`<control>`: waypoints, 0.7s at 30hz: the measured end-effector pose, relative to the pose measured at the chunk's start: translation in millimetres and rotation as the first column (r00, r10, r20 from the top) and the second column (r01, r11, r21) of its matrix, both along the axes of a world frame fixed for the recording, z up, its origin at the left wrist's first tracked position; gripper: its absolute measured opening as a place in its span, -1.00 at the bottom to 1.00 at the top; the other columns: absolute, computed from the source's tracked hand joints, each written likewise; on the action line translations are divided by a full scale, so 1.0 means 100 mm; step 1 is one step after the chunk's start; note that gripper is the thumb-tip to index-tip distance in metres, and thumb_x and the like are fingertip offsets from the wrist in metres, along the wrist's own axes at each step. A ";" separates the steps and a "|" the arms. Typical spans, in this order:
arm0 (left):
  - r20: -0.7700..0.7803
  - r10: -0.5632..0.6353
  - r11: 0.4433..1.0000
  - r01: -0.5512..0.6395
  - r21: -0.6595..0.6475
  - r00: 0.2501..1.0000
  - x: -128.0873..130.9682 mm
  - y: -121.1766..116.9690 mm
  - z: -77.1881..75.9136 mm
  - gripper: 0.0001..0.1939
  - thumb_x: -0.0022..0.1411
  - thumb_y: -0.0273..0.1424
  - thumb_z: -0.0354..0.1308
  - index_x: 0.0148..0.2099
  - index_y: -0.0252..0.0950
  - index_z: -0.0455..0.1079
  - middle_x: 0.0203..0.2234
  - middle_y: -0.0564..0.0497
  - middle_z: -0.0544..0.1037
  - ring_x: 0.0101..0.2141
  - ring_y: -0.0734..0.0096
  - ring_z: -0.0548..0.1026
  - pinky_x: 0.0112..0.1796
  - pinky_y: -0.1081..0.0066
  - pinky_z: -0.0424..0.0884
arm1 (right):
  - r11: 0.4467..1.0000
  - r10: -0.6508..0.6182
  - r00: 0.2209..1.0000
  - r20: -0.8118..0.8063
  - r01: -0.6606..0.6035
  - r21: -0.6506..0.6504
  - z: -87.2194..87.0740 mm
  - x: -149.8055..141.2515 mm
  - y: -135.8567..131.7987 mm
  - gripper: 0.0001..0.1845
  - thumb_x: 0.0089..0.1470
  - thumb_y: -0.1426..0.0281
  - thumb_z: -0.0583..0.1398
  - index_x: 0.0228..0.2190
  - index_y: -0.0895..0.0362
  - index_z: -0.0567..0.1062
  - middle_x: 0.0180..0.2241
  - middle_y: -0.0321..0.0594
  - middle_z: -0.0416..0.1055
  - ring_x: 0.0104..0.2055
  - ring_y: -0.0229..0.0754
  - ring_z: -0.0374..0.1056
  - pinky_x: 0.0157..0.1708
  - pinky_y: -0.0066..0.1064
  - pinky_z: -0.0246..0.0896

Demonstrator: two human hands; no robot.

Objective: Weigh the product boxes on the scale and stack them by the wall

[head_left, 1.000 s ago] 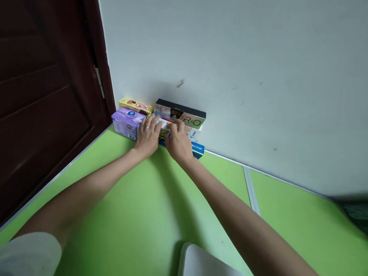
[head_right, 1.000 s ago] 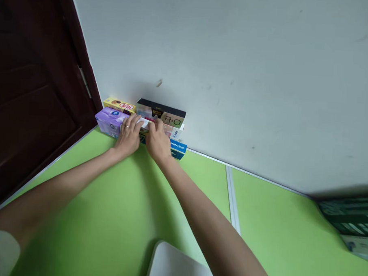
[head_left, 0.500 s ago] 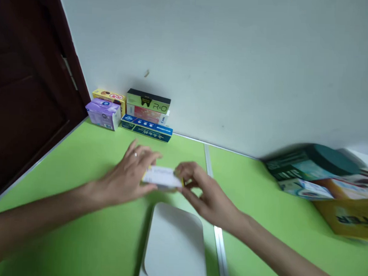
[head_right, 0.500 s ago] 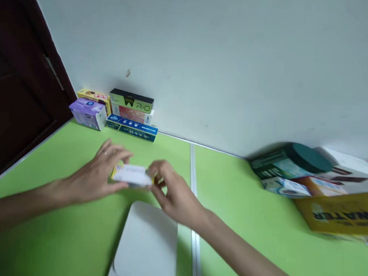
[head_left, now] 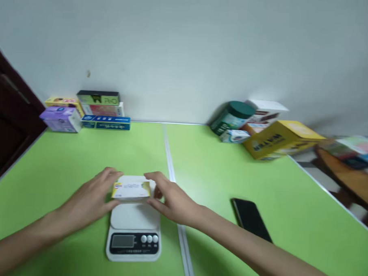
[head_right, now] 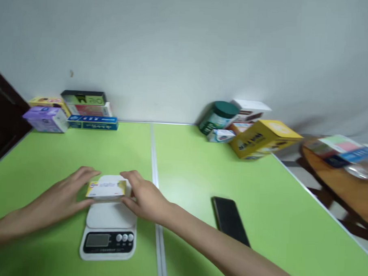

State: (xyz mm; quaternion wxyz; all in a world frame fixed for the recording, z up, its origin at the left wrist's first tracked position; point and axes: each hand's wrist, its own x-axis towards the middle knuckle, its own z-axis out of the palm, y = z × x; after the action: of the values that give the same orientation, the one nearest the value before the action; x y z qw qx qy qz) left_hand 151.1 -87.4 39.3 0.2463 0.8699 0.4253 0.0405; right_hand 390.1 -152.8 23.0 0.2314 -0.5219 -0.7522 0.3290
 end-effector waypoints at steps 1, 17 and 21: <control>-0.015 0.007 1.000 -0.008 -0.027 1.000 -0.02 0.02 0.01 -0.59 0.13 -0.26 0.12 0.05 -0.14 0.33 -0.03 -0.06 0.45 -0.13 0.13 0.49 -0.18 0.22 0.46 | 1.000 -0.005 1.000 -0.018 0.004 -0.004 0.01 -0.01 0.01 -0.50 0.05 0.49 0.19 0.03 0.12 0.21 -0.05 -0.05 0.32 -0.35 -0.24 0.38 -0.31 -0.31 0.37; 0.270 0.011 0.973 0.051 -0.223 0.963 2.40 0.00 -0.03 -0.64 0.06 -0.21 0.20 -0.13 -0.28 0.32 -0.18 -0.09 0.51 -0.28 0.28 0.53 -0.28 0.33 0.47 | 0.653 -0.655 0.591 -0.470 0.756 0.041 -0.41 1.54 -0.49 -0.55 0.14 0.36 0.07 0.07 0.12 0.14 -0.09 -0.07 0.28 -0.35 -0.24 0.26 -0.28 -0.28 0.29; 0.303 -0.040 0.997 0.060 -0.057 0.952 3.42 0.05 -0.26 -0.66 0.10 -0.39 0.20 -0.06 -0.34 0.34 -0.08 -0.16 0.40 -0.28 0.38 0.50 -0.18 0.36 0.43 | 0.453 -0.747 0.305 -0.592 0.884 -0.117 -0.75 2.16 -0.41 -0.45 0.03 0.36 0.11 0.07 0.08 0.12 0.11 -0.02 0.09 -0.14 -0.17 0.30 -0.20 -0.26 0.35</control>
State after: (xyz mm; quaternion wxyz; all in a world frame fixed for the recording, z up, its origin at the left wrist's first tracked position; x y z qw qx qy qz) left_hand 492.7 -82.2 13.2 0.3375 0.8556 0.3616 0.1526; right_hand 605.9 -193.6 -52.3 0.6359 -0.6765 -0.3047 0.2125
